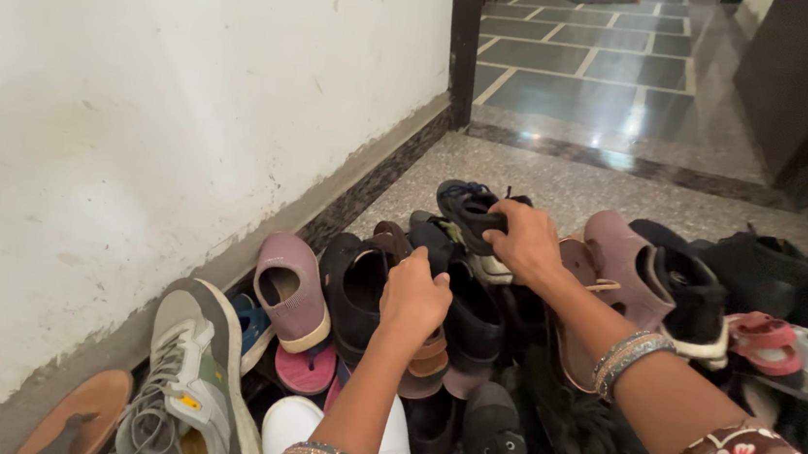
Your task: The person removes various shoes from a wooden cabinet and places them on the floor near a staircase. The person handles multiple pairs of shoes, including sneakers, sandals, and formal shoes, one at a time.
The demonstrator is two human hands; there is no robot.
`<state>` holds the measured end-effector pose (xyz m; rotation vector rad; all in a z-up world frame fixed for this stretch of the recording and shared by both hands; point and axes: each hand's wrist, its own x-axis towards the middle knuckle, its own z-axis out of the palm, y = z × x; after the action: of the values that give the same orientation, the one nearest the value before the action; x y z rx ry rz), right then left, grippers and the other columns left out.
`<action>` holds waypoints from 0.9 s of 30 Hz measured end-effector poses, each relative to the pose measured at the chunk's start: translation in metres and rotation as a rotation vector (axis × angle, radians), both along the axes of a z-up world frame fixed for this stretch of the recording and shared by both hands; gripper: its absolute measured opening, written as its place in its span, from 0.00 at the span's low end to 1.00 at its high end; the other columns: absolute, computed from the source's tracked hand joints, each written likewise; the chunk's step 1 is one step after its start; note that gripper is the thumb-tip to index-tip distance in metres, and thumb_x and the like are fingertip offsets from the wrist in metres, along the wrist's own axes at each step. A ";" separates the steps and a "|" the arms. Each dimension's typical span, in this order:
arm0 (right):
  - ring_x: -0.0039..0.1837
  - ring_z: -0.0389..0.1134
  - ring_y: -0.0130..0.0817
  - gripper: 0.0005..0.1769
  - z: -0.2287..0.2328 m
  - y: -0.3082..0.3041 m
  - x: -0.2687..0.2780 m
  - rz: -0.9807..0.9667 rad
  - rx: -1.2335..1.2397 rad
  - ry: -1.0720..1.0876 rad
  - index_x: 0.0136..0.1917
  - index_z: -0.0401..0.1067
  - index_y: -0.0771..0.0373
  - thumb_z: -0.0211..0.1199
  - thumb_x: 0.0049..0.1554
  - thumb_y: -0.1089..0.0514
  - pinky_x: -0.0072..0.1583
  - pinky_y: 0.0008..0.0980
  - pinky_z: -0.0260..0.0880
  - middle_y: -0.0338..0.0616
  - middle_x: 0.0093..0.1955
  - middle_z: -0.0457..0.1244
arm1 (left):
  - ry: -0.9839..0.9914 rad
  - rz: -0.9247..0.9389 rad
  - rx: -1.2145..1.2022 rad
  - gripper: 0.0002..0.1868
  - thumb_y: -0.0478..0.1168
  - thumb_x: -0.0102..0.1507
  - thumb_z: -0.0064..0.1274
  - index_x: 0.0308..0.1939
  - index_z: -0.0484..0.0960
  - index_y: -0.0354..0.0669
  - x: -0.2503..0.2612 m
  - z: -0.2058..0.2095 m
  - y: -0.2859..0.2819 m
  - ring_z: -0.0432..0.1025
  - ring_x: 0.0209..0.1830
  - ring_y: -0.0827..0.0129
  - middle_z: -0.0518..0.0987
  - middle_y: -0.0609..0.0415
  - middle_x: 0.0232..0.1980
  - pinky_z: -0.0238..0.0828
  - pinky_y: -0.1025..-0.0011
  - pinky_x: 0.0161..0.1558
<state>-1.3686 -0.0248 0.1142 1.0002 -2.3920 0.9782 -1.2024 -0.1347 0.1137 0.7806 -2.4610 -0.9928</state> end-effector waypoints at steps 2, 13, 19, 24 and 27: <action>0.53 0.72 0.58 0.21 -0.009 -0.006 -0.006 -0.020 -0.007 -0.044 0.55 0.78 0.61 0.73 0.47 0.58 0.56 0.49 0.71 0.58 0.48 0.70 | 0.013 -0.001 -0.013 0.31 0.42 0.63 0.56 0.69 0.68 0.37 -0.003 -0.005 -0.006 0.71 0.63 0.44 0.76 0.38 0.63 0.70 0.53 0.60; 0.56 0.70 0.59 0.21 -0.047 -0.027 -0.022 -0.077 0.049 -0.094 0.57 0.78 0.57 0.72 0.49 0.57 0.59 0.51 0.70 0.58 0.51 0.70 | -0.023 0.009 0.024 0.27 0.43 0.63 0.56 0.64 0.71 0.36 -0.006 -0.026 -0.026 0.73 0.61 0.44 0.78 0.38 0.60 0.71 0.52 0.59; 0.60 0.69 0.60 0.25 -0.048 -0.034 -0.017 -0.145 0.093 -0.128 0.64 0.75 0.53 0.70 0.52 0.56 0.60 0.52 0.69 0.57 0.58 0.68 | -0.022 0.025 0.032 0.30 0.42 0.63 0.56 0.68 0.69 0.38 -0.006 -0.031 -0.031 0.72 0.62 0.44 0.77 0.38 0.62 0.70 0.53 0.60; 0.60 0.68 0.60 0.28 -0.037 -0.029 -0.012 -0.169 0.079 -0.107 0.66 0.72 0.54 0.70 0.51 0.57 0.60 0.53 0.68 0.58 0.58 0.67 | 0.009 0.015 0.017 0.28 0.42 0.63 0.55 0.65 0.71 0.36 -0.002 -0.024 -0.030 0.72 0.61 0.43 0.77 0.37 0.60 0.71 0.52 0.59; 0.59 0.69 0.59 0.26 -0.026 -0.026 -0.010 -0.151 0.041 -0.065 0.64 0.73 0.59 0.69 0.53 0.57 0.59 0.53 0.68 0.58 0.56 0.68 | 0.033 0.005 -0.019 0.24 0.42 0.63 0.55 0.61 0.73 0.35 0.004 -0.014 -0.029 0.73 0.60 0.42 0.79 0.37 0.59 0.71 0.51 0.57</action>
<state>-1.3783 -0.0510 0.0877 0.7993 -2.5083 0.9239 -1.1984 -0.1633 0.0996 0.7577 -2.4357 -0.9708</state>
